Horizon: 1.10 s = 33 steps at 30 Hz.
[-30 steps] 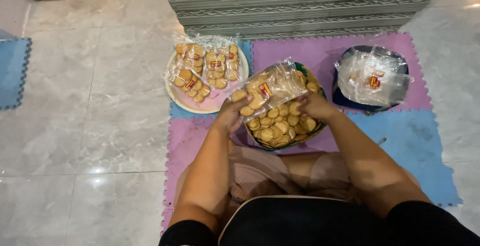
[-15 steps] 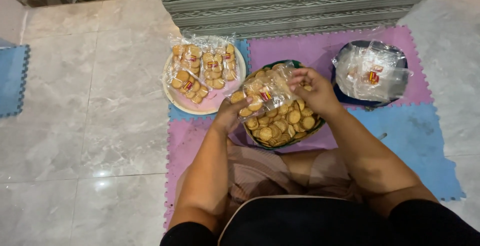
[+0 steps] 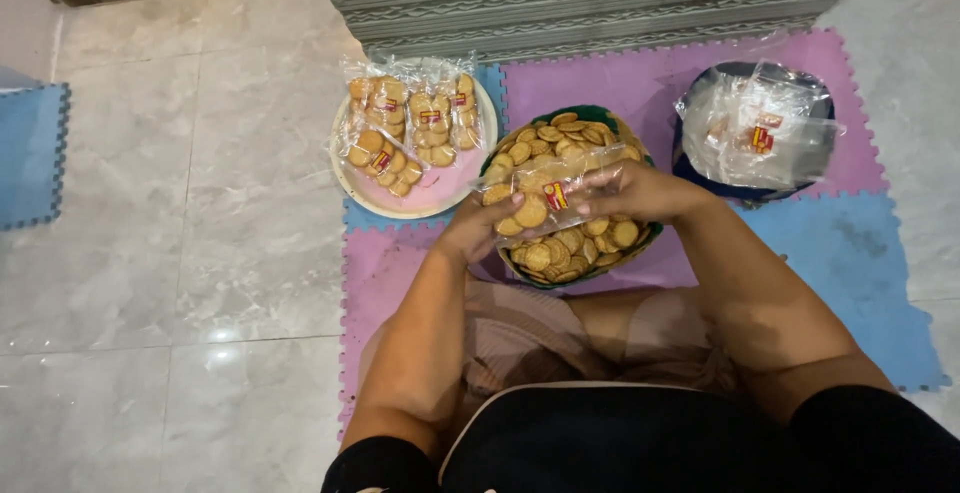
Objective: The person picks up small, round biscuits from a green basket and places them into clear plastic bags by hand. They handle the biscuits one or two at a time and place the filled bags onto a white tray.
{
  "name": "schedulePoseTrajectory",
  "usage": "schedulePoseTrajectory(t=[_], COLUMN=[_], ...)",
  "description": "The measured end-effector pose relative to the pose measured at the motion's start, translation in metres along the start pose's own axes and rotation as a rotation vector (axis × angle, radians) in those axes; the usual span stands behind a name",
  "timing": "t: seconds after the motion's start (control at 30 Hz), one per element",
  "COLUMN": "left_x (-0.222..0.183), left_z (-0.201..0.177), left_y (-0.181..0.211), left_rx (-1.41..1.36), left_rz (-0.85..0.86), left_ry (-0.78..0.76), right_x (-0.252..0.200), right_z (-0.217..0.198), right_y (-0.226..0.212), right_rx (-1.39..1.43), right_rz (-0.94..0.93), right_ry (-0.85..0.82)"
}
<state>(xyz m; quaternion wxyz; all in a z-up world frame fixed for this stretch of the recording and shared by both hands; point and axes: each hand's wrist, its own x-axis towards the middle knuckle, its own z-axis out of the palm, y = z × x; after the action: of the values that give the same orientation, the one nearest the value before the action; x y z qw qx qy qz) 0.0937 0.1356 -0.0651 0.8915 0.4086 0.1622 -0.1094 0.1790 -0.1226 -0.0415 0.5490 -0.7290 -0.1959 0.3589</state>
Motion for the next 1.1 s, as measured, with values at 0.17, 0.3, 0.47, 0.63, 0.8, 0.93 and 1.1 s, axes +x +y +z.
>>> schedulePoseTrajectory(t=[0.17, 0.3, 0.47, 0.63, 0.8, 0.93, 1.1], left_x=[0.016, 0.021, 0.026, 0.009, 0.017, 0.019, 0.047], left_z=[-0.03, -0.025, -0.049, -0.017, -0.026, -0.031, -0.059], left_y=[-0.016, -0.017, -0.032, -0.008, -0.017, -0.034, -0.061], left_rx=[0.02, -0.018, 0.001, 0.012, 0.015, 0.0, -0.031], left_rz=[-0.015, 0.008, 0.011, -0.002, 0.041, 0.062, 0.077], left_ry=[0.013, 0.025, 0.053, 0.027, 0.001, -0.026, 0.024], right_x=[0.013, 0.02, 0.023, 0.029, 0.026, 0.027, 0.023], right_z=[0.002, -0.006, -0.005, 0.008, 0.024, 0.019, 0.016], right_y=[0.037, 0.053, 0.064, 0.046, 0.037, 0.047, 0.025], right_rx=[0.015, 0.105, 0.167, 0.096, 0.092, 0.058, -0.082], right_rz=[-0.068, -0.049, -0.048, -0.099, -0.225, -0.266, -0.183], right_ry=[0.031, 0.099, 0.081, 0.111, 0.199, 0.222, 0.217])
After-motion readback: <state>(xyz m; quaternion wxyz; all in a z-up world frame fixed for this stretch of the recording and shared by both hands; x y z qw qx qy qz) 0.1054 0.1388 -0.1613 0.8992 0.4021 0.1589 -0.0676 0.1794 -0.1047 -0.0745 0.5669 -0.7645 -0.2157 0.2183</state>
